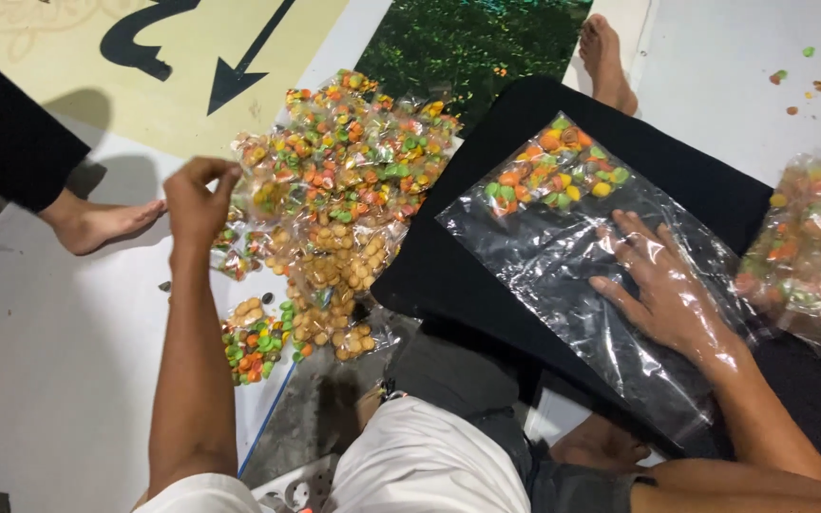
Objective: Packing small individually wrapped candies into clear plastic bags.
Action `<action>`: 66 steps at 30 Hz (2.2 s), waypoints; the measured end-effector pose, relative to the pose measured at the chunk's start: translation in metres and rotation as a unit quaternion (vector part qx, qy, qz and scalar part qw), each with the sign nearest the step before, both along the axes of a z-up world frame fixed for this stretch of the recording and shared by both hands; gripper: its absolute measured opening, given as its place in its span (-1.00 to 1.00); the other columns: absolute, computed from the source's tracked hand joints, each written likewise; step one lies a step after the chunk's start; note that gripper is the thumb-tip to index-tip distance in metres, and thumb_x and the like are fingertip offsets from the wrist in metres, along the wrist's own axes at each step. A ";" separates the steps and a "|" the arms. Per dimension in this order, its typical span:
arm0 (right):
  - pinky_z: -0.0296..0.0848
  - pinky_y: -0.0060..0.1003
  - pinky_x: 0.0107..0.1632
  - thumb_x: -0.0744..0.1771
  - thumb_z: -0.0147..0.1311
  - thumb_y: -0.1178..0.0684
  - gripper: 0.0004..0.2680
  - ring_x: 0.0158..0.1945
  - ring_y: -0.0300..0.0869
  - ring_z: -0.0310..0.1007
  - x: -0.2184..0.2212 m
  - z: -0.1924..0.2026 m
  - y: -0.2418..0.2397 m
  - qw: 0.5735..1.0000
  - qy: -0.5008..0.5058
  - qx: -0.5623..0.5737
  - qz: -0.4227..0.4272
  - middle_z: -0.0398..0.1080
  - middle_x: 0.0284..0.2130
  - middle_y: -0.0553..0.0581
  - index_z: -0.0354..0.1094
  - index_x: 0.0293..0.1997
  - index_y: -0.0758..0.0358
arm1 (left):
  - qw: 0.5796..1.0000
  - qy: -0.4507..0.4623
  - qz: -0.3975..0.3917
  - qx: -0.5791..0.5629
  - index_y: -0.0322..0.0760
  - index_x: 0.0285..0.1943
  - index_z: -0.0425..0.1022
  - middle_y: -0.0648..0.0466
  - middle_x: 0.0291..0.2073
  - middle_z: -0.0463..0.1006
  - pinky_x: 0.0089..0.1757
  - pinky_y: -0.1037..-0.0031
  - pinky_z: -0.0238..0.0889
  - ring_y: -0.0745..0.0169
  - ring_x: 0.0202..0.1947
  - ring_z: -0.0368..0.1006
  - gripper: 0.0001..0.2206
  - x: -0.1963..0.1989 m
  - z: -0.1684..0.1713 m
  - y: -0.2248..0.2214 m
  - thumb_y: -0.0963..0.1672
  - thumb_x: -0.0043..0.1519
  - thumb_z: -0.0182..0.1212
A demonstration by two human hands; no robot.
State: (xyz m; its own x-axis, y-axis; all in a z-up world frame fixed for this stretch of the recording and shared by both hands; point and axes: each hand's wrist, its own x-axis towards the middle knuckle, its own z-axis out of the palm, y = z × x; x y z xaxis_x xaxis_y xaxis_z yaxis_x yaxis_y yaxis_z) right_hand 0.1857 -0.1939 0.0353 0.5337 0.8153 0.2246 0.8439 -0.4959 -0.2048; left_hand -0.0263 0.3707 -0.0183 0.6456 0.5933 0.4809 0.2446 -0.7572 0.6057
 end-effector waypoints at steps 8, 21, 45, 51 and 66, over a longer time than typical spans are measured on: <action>-0.20 0.12 0.51 0.35 -0.06 -0.13 -0.54 0.56 -0.01 -0.11 -0.013 0.021 -0.035 0.999 0.038 -0.025 0.005 0.01 0.49 0.15 0.08 0.45 0.10 | 0.917 -0.157 -0.260 -0.257 -0.44 -0.08 0.54 0.03 -0.28 0.59 -0.18 0.70 0.39 0.41 -0.30 0.51 -0.87 0.052 0.108 -0.096 -0.36 0.27 0.29; 0.50 -0.05 0.00 0.26 0.20 0.03 -0.70 0.00 0.04 0.55 -0.059 0.123 -0.131 0.977 0.164 0.077 -0.117 0.54 -0.06 0.17 0.49 0.11 0.11 | 0.762 -0.106 -0.537 -0.346 -0.40 0.06 0.49 0.05 -0.25 0.56 -0.08 0.56 0.47 0.38 -0.15 0.52 -0.71 0.159 0.141 -0.270 -0.27 0.17 0.39; 0.68 -0.21 -0.38 0.37 0.14 0.20 -0.88 -0.39 0.02 0.64 0.026 -0.014 -0.011 0.758 0.325 0.559 -0.083 0.54 -0.32 0.35 0.50 -0.09 0.48 | 0.812 -0.058 -0.552 -0.180 -0.09 -0.03 0.71 0.04 -0.32 0.71 -0.30 0.46 0.38 0.21 -0.33 0.59 -0.81 0.217 0.057 -0.366 -0.12 0.18 0.45; 0.68 -0.14 -0.27 0.36 0.18 0.19 -0.88 -0.24 -0.01 0.63 0.020 -0.005 -0.005 0.786 0.260 0.557 -0.057 0.53 -0.18 0.33 0.53 -0.16 0.50 | 0.797 -0.061 -0.534 -0.275 -0.17 -0.09 0.73 -0.02 -0.12 0.70 -0.26 0.43 0.50 0.19 -0.18 0.62 -0.89 0.212 0.061 -0.372 -0.16 0.25 0.38; 0.54 -0.35 -0.05 0.29 0.31 0.18 -0.87 0.01 -0.09 0.51 0.023 -0.008 -0.014 0.834 0.208 0.510 -0.045 0.35 0.15 0.35 0.47 -0.21 0.43 | 0.730 -0.088 -0.534 -0.418 -0.48 -0.24 0.56 -0.04 -0.08 0.52 -0.18 0.61 0.47 0.36 -0.15 0.48 -0.80 0.217 0.053 -0.375 -0.28 0.04 0.51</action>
